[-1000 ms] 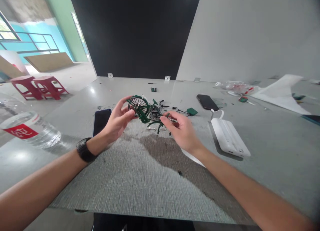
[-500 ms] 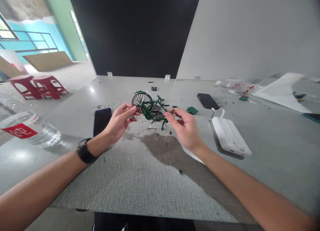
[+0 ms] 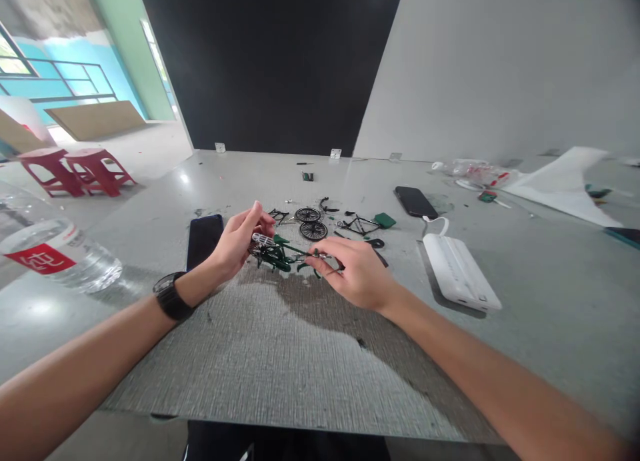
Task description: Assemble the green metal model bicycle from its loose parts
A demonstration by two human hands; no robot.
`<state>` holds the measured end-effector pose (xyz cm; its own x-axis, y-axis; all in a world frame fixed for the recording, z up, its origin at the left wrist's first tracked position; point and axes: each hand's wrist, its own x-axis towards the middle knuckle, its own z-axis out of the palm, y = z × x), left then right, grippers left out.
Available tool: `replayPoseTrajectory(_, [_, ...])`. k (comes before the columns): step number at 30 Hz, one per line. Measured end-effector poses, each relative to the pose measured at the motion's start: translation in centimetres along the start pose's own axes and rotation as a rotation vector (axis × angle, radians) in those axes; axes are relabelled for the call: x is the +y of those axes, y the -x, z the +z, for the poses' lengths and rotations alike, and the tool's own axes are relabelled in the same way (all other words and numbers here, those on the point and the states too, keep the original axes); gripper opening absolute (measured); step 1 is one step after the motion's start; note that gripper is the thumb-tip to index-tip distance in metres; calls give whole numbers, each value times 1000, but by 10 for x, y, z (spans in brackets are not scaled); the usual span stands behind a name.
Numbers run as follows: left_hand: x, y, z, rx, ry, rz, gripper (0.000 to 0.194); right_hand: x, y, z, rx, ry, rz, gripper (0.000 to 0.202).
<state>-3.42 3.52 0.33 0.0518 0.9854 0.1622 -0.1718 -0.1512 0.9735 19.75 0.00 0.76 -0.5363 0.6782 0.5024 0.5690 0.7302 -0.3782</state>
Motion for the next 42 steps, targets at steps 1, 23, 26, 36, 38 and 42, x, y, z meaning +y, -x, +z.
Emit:
replayPoseTrajectory(1, [-1, 0, 0, -18, -5, -2, 47, 2, 0, 0, -16, 3, -5, 22])
replayPoseTrajectory(23, [-2, -6, -8, 170, -245, 328, 46, 30, -4, 3, -235, 220, 147, 29])
replayPoseTrajectory(26, [0, -5, -10, 232, -331, 462, 44, 30, -3, 8, -290, 279, 162, 26])
replayPoseTrajectory(36, [6, 6, -7, 207, -625, 682, 39, 30, -10, -14, 123, 135, 264, 23])
replayPoseTrajectory(38, [9, 9, -6, 166, -684, 803, 35, 26, -10, -19, 284, 24, 282, 21])
replayPoseTrajectory(42, [17, 18, -1, 73, -861, 1050, 35, 6, -9, -18, 459, -103, 266, 21])
